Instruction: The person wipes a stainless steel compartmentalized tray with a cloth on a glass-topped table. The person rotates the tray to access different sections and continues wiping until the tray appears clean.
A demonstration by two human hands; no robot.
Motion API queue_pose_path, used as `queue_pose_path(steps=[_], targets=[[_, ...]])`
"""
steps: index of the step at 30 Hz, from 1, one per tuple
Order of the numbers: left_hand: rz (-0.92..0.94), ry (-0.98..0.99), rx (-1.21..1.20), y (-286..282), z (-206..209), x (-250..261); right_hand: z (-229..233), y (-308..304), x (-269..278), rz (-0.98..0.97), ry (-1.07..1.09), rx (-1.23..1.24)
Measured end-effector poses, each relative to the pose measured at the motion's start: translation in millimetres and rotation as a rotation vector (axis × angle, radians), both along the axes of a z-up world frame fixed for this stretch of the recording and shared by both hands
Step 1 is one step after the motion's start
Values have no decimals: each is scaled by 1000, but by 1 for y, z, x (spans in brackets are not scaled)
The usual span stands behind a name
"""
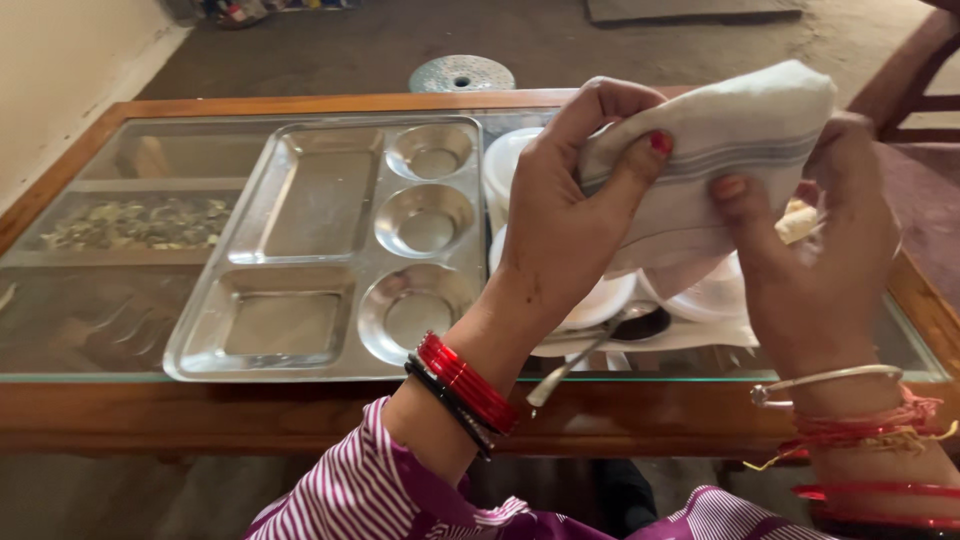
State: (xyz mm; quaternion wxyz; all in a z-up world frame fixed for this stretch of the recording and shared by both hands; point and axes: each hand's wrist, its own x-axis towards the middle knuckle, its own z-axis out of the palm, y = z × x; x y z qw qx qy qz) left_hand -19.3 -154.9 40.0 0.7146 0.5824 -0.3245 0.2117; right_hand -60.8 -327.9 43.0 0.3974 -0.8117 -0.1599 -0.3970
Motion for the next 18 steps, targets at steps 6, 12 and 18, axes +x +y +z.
queue_pose_path(steps=[6, 12, 18], targets=[[203, 29, 91, 49, 9, -17, 11, 58, -2, 96, 28, 89], [456, 73, 198, 96, 16, -31, 15, 112, -4, 115, 57, 139], [635, 70, 250, 144, 12, -37, 7, 157, 0, 203, 126, 197]])
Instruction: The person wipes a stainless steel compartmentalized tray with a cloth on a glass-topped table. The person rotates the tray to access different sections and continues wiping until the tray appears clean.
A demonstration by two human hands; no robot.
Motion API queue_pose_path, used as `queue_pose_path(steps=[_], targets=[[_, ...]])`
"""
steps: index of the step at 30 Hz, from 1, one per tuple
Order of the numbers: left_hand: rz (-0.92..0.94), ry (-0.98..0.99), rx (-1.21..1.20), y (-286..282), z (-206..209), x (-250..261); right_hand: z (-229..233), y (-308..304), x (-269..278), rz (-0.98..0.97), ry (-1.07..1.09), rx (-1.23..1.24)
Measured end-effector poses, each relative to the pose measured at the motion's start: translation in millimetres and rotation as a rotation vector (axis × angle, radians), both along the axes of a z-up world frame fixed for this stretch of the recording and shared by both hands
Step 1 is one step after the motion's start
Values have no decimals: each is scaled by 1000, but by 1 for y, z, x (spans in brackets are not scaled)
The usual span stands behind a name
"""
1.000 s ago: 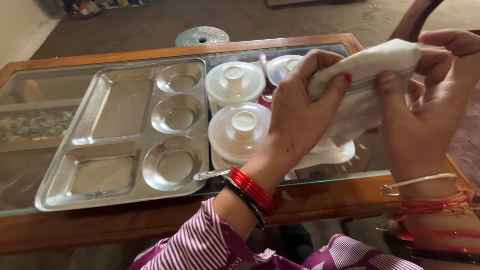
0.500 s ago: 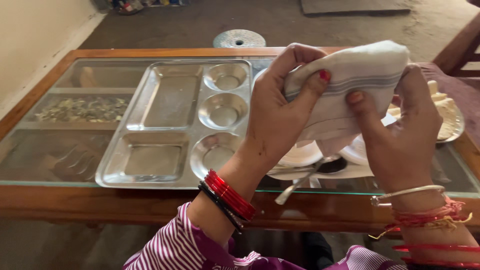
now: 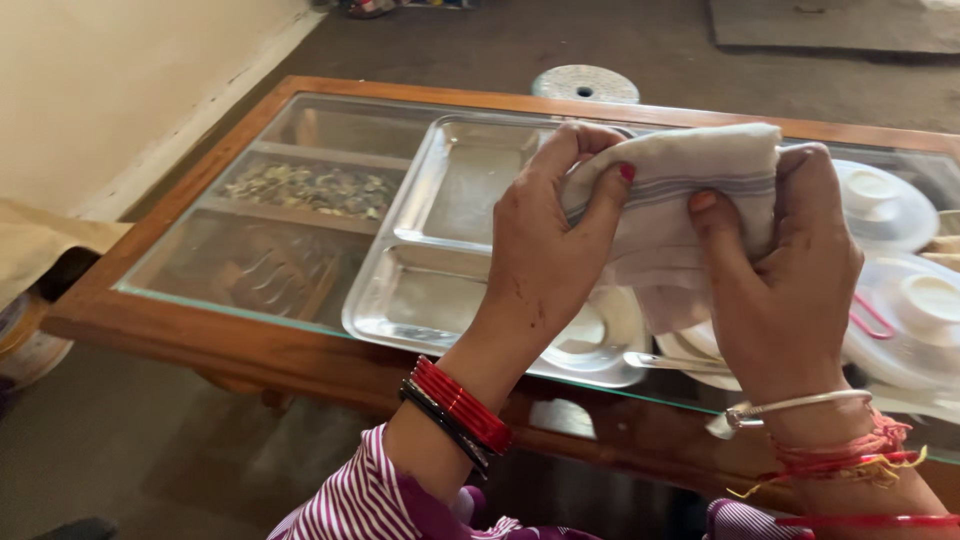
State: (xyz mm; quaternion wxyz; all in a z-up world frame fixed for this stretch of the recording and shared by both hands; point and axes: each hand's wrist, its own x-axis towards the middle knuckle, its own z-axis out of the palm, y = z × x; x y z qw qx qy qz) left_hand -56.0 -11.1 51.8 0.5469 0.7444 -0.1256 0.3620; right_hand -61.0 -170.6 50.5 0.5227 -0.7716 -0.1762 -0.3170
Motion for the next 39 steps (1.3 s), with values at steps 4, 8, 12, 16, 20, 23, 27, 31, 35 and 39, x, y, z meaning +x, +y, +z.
queue_pose_path(steps=[4, 8, 12, 16, 20, 23, 27, 31, 35, 39], targets=[[58, 157, 55, 30, -10, -5, -4, 21, 5, -45, 10, -229], [55, 359, 94, 46, -21, -8, -7, 37, 18, -95, 215, -334], [28, 622, 284, 54, -32, -5, -14, 45, 30, -121, 514, -636], [47, 776, 668, 55, -40, -12, -21, 49, 24, -188, 83, -891], [-150, 895, 892, 64, -38, -24, -27, 54, 24, -70, 209, -854], [-249, 1002, 991, 68, -37, -31, -36, 56, 25, -1, 299, -891], [-157, 987, 991, 67, -45, -36, -60, 61, 24, 51, 89, -938], [-87, 960, 945, 65, -57, -30, -82, 67, 26, 1, 174, -985], [-54, 965, 969, 71, -69, -23, -95, 74, 30, -17, 148, -981], [-8, 948, 943, 78, -69, -10, -99, 88, 40, -42, 161, -983]])
